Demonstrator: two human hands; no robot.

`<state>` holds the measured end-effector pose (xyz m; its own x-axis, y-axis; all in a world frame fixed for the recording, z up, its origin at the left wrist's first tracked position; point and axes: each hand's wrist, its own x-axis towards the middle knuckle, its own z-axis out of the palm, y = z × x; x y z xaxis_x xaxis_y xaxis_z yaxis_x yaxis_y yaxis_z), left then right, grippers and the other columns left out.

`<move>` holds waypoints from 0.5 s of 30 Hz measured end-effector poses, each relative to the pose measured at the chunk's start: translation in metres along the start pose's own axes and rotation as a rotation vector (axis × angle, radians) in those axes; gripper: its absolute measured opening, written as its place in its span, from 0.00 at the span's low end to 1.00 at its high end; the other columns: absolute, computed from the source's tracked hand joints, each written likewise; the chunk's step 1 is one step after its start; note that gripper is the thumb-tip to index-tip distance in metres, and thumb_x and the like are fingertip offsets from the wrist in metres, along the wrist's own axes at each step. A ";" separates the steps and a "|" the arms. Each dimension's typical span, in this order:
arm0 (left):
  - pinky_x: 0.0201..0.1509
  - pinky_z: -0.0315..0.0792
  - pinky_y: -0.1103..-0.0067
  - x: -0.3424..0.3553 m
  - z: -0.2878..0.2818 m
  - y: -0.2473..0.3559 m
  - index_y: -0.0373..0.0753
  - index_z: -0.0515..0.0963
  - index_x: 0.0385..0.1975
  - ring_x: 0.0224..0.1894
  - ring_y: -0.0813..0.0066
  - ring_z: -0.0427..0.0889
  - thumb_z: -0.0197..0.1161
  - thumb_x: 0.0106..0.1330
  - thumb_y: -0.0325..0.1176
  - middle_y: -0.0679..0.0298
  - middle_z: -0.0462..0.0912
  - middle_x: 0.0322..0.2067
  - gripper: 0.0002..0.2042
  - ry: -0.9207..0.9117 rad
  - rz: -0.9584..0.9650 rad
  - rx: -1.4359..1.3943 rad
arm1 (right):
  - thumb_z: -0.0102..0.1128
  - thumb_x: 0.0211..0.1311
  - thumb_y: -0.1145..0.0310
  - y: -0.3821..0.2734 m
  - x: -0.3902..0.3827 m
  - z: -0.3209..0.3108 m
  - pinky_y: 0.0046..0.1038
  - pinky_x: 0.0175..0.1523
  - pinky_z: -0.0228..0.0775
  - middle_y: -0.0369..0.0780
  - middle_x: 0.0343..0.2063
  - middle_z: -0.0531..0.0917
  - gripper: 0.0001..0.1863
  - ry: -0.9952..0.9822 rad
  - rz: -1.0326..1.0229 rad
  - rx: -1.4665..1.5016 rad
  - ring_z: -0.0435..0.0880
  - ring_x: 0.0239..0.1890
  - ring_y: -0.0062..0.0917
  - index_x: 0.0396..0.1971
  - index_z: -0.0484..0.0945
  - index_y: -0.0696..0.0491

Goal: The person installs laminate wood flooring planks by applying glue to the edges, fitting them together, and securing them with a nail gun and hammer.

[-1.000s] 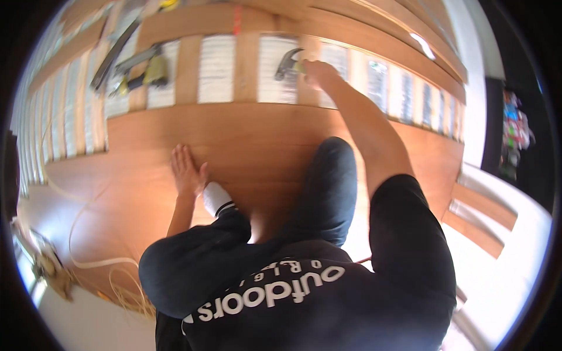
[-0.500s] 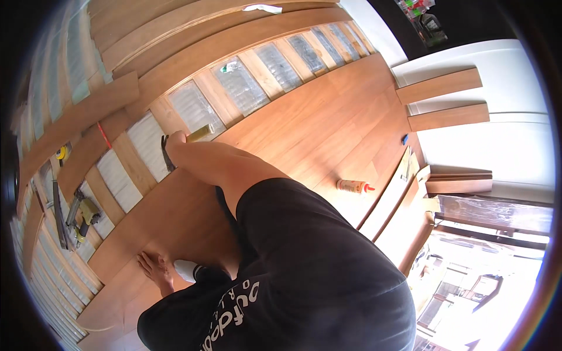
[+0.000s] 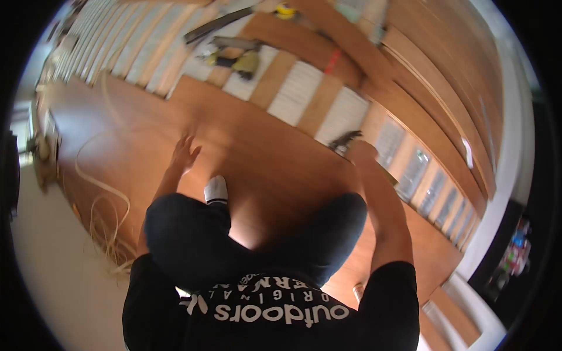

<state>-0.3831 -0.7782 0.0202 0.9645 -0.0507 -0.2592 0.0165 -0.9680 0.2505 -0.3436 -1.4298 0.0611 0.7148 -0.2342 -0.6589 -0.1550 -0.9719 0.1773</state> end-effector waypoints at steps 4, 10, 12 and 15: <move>0.76 0.59 0.56 0.021 -0.047 -0.019 0.40 0.69 0.69 0.73 0.46 0.62 0.58 0.74 0.52 0.51 0.64 0.73 0.30 -0.006 -0.075 0.059 | 0.56 0.66 0.65 -0.002 -0.034 -0.018 0.50 0.54 0.78 0.55 0.40 0.87 0.15 0.103 -0.061 -0.078 0.86 0.49 0.52 0.48 0.76 0.56; 0.78 0.53 0.53 0.090 -0.063 -0.068 0.43 0.69 0.69 0.75 0.44 0.57 0.60 0.73 0.51 0.59 0.57 0.77 0.29 0.042 0.080 0.259 | 0.61 0.63 0.64 -0.080 -0.041 -0.082 0.50 0.53 0.78 0.56 0.37 0.87 0.17 0.146 -0.060 0.015 0.86 0.47 0.53 0.48 0.77 0.57; 0.79 0.51 0.51 0.107 -0.055 -0.069 0.48 0.67 0.72 0.76 0.41 0.54 0.58 0.73 0.53 0.65 0.54 0.79 0.31 0.196 0.157 0.237 | 0.65 0.62 0.63 -0.137 -0.034 -0.117 0.47 0.46 0.80 0.56 0.35 0.86 0.19 0.189 -0.245 0.221 0.87 0.40 0.53 0.47 0.76 0.59; 0.80 0.47 0.51 0.112 -0.036 -0.060 0.53 0.61 0.76 0.79 0.41 0.46 0.52 0.74 0.60 0.71 0.53 0.79 0.34 0.196 0.018 0.121 | 0.66 0.63 0.64 -0.250 -0.013 -0.161 0.37 0.35 0.78 0.49 0.28 0.85 0.17 0.038 -0.313 0.589 0.87 0.26 0.37 0.44 0.75 0.60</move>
<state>-0.2667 -0.7170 0.0101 0.9973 -0.0312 -0.0668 -0.0218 -0.9903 0.1371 -0.2043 -1.1799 0.1437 0.8085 0.0517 -0.5862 -0.2749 -0.8476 -0.4539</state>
